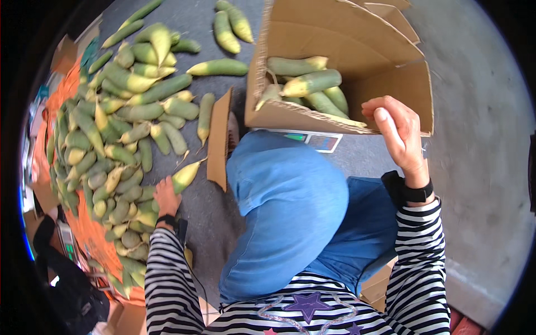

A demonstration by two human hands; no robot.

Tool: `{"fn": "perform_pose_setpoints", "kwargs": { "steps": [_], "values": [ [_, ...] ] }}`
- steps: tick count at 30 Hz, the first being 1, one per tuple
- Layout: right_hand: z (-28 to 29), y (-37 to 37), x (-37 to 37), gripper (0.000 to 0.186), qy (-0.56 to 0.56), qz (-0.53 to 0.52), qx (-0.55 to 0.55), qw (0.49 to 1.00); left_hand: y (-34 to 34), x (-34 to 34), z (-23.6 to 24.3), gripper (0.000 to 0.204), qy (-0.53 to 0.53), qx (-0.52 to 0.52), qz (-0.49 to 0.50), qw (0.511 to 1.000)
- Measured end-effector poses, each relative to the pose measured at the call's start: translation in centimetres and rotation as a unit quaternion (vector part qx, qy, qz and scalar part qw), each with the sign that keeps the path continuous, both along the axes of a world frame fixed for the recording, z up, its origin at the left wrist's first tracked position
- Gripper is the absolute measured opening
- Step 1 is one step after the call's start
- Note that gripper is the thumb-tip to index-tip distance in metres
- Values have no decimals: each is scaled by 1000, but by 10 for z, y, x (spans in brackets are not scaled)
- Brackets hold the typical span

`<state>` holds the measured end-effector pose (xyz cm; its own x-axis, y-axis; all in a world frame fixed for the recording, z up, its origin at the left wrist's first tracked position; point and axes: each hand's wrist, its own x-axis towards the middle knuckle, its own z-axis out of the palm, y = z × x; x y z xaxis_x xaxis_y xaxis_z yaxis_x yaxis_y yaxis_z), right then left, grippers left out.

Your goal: Weighing and packing vegetables into boxes.

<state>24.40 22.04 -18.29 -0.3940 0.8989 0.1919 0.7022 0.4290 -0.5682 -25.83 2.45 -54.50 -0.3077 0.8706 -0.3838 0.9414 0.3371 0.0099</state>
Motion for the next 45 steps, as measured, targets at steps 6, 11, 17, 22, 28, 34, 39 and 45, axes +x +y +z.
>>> {"fn": "perform_pose_setpoints", "kwargs": {
  "steps": [6,11,17,22,28,34,39,45],
  "values": [
    [13,4,24,36,255,-93,47,961,-17,23,77,77,-161,251,85,951],
    [12,7,39,31,188,-98,73,975,26,66,230,77,-253,356,131,890],
    [6,8,53,29,54,-89,80,991,145,160,441,66,-175,326,-288,883],
    [-7,6,51,42,-34,-68,127,989,267,292,458,60,-82,24,-456,886],
    [-21,5,57,47,-33,-56,101,993,318,394,380,59,23,-144,-505,851],
    [-18,3,63,50,-25,-68,82,994,302,364,412,41,-97,76,-582,804],
    [-19,2,64,51,-69,-77,96,990,232,298,465,36,-207,196,-482,828],
    [-23,0,65,46,-60,-76,136,986,131,193,431,48,-96,384,-303,867]
  ]
}}
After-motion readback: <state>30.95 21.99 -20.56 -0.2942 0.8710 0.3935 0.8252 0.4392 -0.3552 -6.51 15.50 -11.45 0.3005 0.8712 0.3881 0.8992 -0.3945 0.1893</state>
